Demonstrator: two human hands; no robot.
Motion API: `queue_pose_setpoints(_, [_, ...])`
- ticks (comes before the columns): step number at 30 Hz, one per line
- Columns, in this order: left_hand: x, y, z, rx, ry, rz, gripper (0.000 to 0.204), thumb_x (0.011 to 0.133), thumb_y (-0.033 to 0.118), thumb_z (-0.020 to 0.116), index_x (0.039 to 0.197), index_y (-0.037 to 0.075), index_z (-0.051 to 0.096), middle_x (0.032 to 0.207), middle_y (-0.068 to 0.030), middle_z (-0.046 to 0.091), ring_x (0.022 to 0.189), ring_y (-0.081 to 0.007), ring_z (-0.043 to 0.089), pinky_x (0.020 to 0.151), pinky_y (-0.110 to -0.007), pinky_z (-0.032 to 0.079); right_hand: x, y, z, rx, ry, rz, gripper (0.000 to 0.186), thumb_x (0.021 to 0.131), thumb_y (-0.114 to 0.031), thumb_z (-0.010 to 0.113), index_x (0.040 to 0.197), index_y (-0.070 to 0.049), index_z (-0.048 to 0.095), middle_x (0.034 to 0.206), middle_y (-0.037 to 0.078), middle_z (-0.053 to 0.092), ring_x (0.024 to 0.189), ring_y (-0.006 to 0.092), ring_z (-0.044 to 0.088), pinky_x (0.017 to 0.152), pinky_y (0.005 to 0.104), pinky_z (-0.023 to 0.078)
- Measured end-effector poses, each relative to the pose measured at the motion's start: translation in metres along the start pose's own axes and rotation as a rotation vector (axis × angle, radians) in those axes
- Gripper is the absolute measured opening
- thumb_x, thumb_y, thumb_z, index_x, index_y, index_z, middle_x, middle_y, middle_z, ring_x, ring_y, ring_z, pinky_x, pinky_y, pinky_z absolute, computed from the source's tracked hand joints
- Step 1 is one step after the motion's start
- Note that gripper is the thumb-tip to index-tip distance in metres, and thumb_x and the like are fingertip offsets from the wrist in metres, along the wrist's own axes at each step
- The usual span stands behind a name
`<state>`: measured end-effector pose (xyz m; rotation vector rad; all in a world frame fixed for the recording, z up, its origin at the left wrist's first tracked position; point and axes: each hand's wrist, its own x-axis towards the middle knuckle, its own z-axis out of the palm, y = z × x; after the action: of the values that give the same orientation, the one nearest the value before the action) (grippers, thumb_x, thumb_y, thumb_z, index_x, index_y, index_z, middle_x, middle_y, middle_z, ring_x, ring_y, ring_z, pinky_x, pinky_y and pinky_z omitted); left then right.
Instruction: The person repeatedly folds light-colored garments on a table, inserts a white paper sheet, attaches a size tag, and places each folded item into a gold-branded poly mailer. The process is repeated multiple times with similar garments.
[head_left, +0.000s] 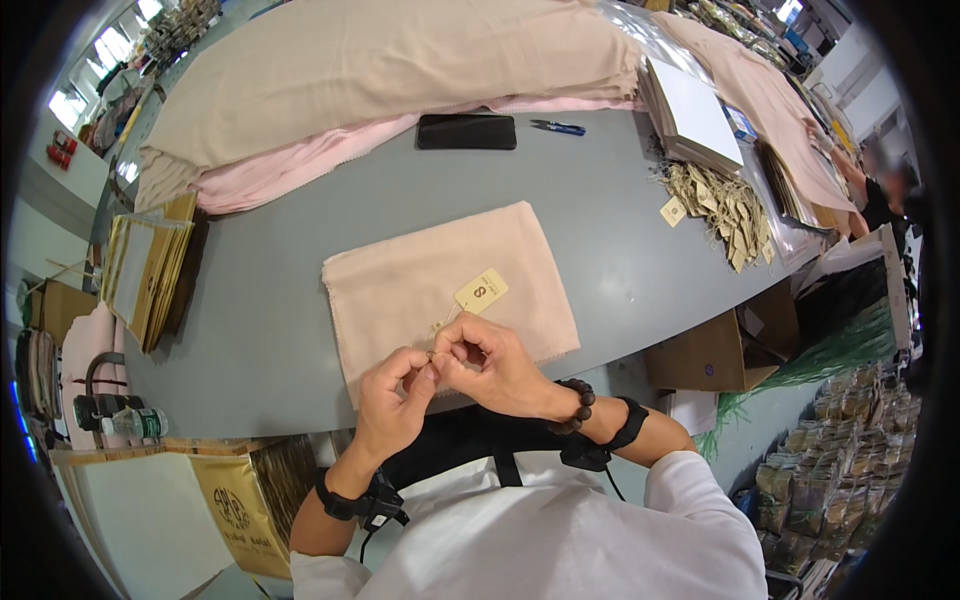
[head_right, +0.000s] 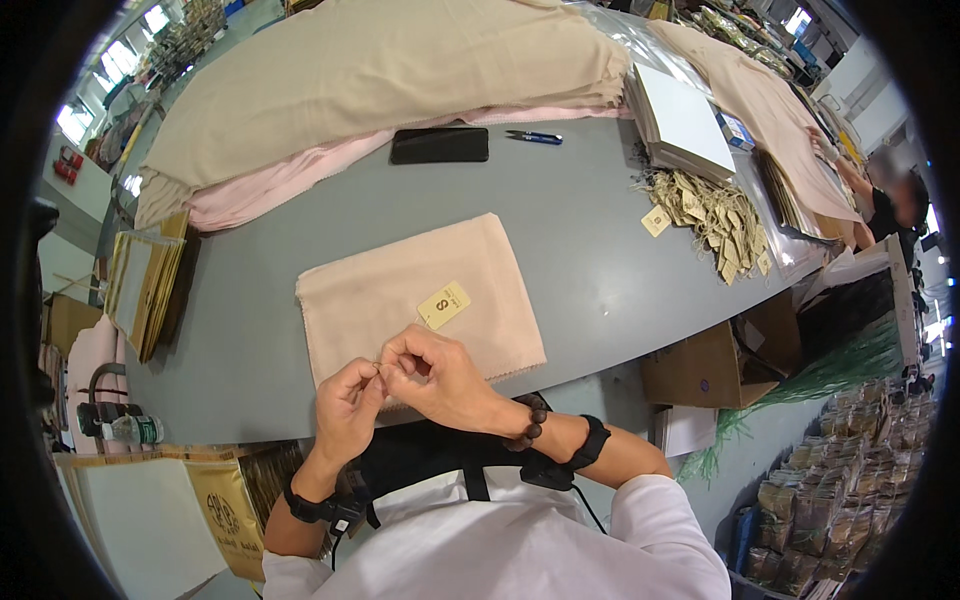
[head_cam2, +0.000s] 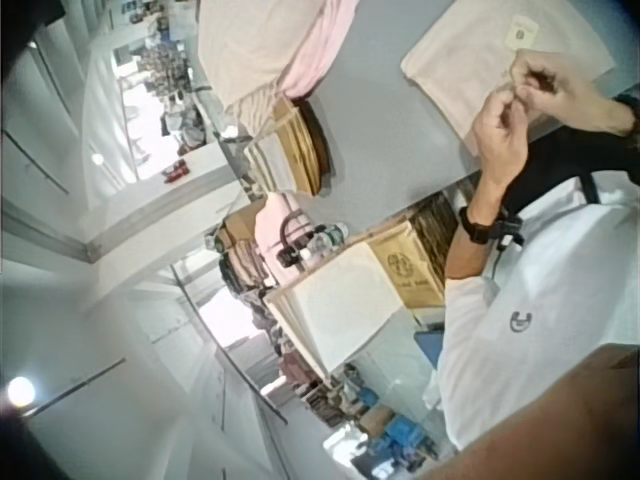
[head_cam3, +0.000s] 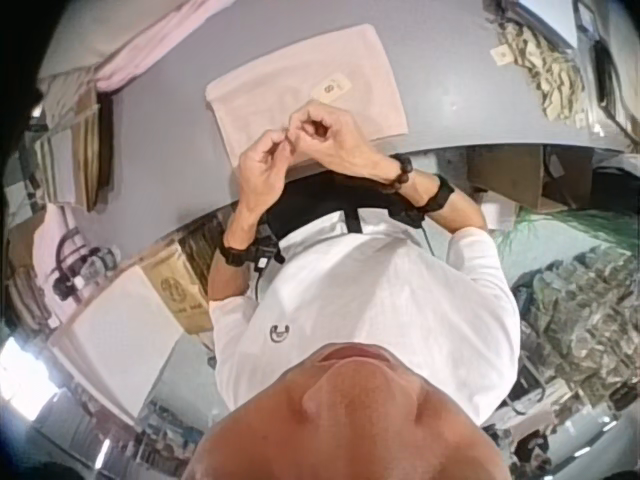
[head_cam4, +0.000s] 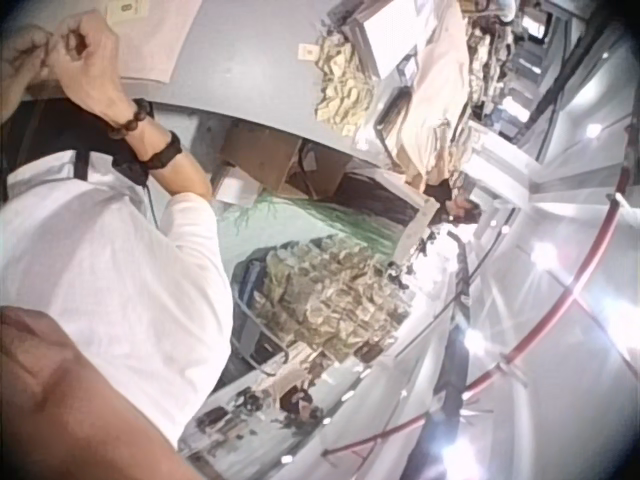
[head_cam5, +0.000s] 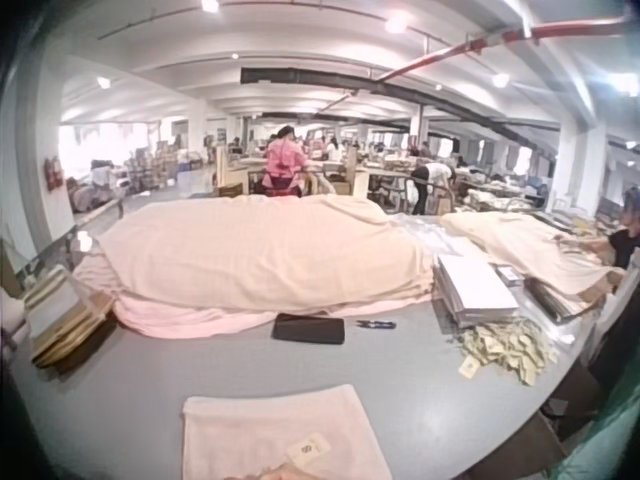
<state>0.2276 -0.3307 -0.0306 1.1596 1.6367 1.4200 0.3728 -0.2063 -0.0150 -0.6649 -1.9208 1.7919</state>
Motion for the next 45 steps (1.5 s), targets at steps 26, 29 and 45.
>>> queue_pose_setpoints(26, [-0.027, -0.011, -0.016, 0.007, 0.063, -0.087, 0.013, 0.095, 0.012, 0.078, 0.092, 0.000, 0.075, 0.075, -0.0024, 0.068, 0.062, -0.0067, 0.054, 0.056, -0.026, 0.044, -0.009, 0.014, 0.008, -0.295, -0.113, -0.214, 0.007, 0.089, -0.003, 0.073, 0.095, 0.001, 0.071, 0.076, 0.007, 0.072, 0.065, 0.0167, 0.071, 0.060, 0.0287, 0.056])
queue_pose_setpoints(29, [-0.027, -0.019, -0.016, -0.011, 0.102, -0.015, 0.011, 0.095, 0.011, 0.077, 0.094, 0.001, 0.073, 0.079, -0.0020, 0.068, 0.063, -0.0072, 0.055, 0.057, -0.026, 0.045, -0.008, 0.014, 0.011, -0.061, -0.136, 0.018, 0.009, 0.094, -0.006, 0.073, 0.099, 0.001, 0.073, 0.078, 0.005, 0.073, 0.068, 0.0089, 0.070, 0.061, 0.0268, 0.055])
queue_pose_setpoints(45, [0.000, -0.028, -0.031, 0.688, 0.198, 0.322, 0.014, 0.085, -0.001, 0.076, 0.095, 0.003, 0.067, 0.083, -0.0084, 0.065, 0.075, -0.0261, 0.063, 0.065, -0.037, 0.052, 0.036, 0.022, 0.004, -0.599, -0.150, -0.276, 0.014, 0.098, -0.017, 0.067, 0.096, -0.004, 0.068, 0.088, 0.011, 0.065, 0.071, 0.0345, 0.066, 0.062, 0.0428, 0.052])
